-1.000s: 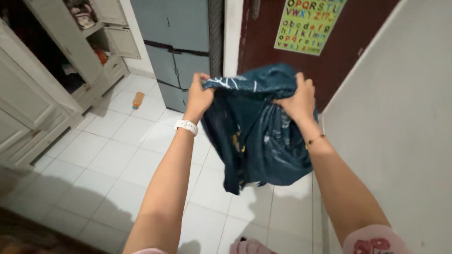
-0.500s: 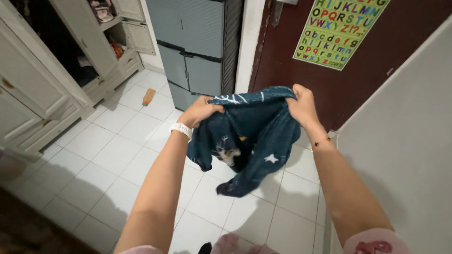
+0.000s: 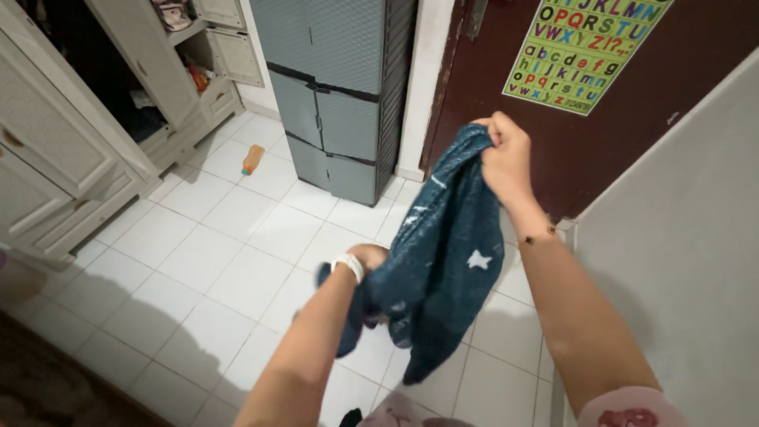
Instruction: Folding a blanket on a bed and then assembling a handheld vacuum cleaner.
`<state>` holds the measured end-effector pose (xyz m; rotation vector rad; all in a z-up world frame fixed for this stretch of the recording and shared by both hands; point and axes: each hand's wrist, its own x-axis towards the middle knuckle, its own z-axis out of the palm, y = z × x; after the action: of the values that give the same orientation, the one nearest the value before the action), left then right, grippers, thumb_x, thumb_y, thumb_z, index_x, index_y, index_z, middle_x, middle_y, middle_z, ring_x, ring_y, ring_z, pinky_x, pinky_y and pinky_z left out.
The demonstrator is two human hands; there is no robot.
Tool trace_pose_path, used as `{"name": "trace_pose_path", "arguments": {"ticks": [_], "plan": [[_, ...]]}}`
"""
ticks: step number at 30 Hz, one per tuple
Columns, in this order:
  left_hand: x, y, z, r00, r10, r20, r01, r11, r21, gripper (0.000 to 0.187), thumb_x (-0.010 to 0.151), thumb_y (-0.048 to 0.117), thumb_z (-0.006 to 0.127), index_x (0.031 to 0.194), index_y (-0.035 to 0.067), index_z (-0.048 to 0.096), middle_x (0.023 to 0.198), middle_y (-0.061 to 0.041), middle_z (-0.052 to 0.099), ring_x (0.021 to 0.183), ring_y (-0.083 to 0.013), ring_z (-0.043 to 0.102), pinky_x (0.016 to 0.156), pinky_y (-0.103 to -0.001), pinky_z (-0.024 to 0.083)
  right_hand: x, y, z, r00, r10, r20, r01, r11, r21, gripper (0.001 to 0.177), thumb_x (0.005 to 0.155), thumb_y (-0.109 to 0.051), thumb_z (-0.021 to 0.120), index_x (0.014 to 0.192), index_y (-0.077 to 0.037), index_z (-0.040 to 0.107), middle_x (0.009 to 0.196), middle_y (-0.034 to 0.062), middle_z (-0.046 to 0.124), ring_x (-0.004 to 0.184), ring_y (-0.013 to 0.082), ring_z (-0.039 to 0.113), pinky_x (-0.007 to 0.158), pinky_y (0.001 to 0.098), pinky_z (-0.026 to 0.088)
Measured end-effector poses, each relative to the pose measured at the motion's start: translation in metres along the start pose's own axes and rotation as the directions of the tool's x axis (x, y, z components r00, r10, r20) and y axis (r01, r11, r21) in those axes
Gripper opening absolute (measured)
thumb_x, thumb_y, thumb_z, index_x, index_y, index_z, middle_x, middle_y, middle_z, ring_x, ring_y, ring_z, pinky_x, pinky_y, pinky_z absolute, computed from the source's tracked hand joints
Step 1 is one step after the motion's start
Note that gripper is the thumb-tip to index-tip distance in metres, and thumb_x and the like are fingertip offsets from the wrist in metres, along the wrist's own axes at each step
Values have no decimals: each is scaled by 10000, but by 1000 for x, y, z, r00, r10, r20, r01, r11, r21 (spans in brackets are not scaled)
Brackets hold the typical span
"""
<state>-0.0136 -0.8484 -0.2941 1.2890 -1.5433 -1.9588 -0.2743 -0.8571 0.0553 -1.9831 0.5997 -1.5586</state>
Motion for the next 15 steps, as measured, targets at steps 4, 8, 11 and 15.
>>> {"name": "trace_pose_path", "arguments": {"ticks": [4, 8, 11, 15], "plan": [[-50, 73, 30, 976, 181, -120, -184, 983, -8, 398, 804, 108, 743, 1184, -10, 723, 1232, -145, 737, 1060, -216, 681, 928, -361, 551, 5, 48, -12, 999, 15, -35, -14, 1000, 27, 304, 866, 167, 541, 795, -32, 321, 863, 106, 624, 876, 103, 579, 723, 246, 456], [-112, 159, 22, 857, 198, -476, -139, 978, 157, 268, 938, 201, 555, 1074, 14, 692, 971, -116, 712, 817, -222, 669, 709, -359, 563, 1, 95, -39, 953, 199, -229, -282, 857, -432, 141, 909, 25, 656, 834, 0, 539, 810, 183, 632, 750, 190, 554, 700, 336, 458], [-135, 215, 9, 764, 294, -575, -433, 894, -118, 255, 1024, 243, 489, 982, 29, 620, 858, -101, 654, 713, -212, 621, 629, -348, 531, -8, 91, -32, 952, 305, -12, -272, 831, -486, 295, 804, -192, 813, 962, -10, 643, 908, 98, 682, 799, 194, 670, 686, 332, 540], [-51, 223, -86, 590, 603, -537, -803, 364, -472, 331, 1110, 248, 445, 937, 33, 628, 789, -107, 658, 592, -201, 581, 536, -359, 527, -39, 23, 27, 659, 623, 421, -325, 741, -588, 606, 669, -580, 874, 888, -20, 799, 796, 105, 764, 751, 206, 715, 680, 341, 560]]}}
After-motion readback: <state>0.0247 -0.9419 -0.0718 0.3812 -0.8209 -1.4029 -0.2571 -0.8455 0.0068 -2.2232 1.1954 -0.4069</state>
